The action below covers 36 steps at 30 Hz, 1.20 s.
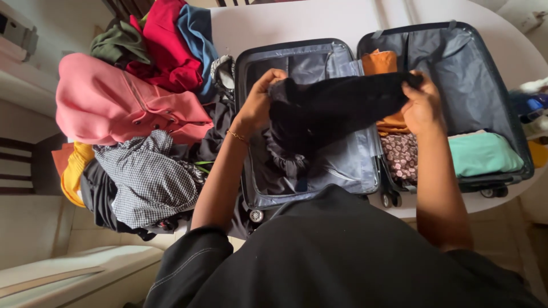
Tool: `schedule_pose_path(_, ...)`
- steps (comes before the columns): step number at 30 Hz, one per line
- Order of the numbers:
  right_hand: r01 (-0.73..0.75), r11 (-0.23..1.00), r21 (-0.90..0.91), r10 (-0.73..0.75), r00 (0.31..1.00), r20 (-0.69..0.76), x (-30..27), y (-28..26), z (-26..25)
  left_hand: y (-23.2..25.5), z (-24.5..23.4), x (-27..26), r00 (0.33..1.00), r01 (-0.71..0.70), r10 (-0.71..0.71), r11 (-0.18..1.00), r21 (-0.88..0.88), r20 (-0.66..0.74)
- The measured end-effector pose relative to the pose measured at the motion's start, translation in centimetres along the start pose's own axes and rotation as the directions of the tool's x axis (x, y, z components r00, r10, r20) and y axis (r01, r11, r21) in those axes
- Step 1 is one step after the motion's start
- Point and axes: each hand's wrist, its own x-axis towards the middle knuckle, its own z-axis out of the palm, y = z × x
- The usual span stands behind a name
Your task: The recorder is folding various clothes including orange pants and black garments, then packing them into a suitcase.
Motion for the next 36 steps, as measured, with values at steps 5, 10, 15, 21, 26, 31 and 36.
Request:
schedule_pose_path(5,0.055,0.997,0.052,-0.056,0.998,0.017,-0.7,-0.4,0.9,5.7,5.8,-1.5,0.97,0.234,-0.227,0.969,-0.085,0.081)
schedule_pose_path(10,0.068,0.991,0.116,-0.073,0.996,0.046,-2.0,-1.5,1.4,2.0,2.8,-2.3,0.908,0.416,-0.419,0.9,0.131,0.0)
schedule_pose_path(15,0.101,0.994,0.037,-0.099,0.994,-0.04,-2.0,-1.1,-0.6,-1.2,1.6,-2.4,0.908,0.365,-0.3,0.909,0.203,-0.291)
schedule_pose_path(21,0.051,0.961,-0.274,-0.152,0.92,-0.361,-2.0,4.6,-4.9,-0.8,4.0,-1.4,0.849,0.142,-0.229,0.967,-0.212,-0.477)
schedule_pose_path(26,-0.161,0.976,-0.145,0.107,0.939,-0.327,-5.4,7.5,4.6,-5.7,9.1,-1.1,0.767,0.145,0.024,0.967,0.209,-0.641)
schedule_pose_path(31,-0.297,0.947,-0.118,0.283,0.951,-0.127,-7.6,5.1,14.6,-5.8,16.1,-2.5,0.839,-0.001,0.395,0.687,0.726,-0.373)
schedule_pose_path(36,-0.015,0.926,-0.378,-0.002,0.999,-0.046,-5.7,6.8,10.1,-6.1,13.6,-4.1,0.971,-0.053,0.175,0.822,0.567,-0.164)
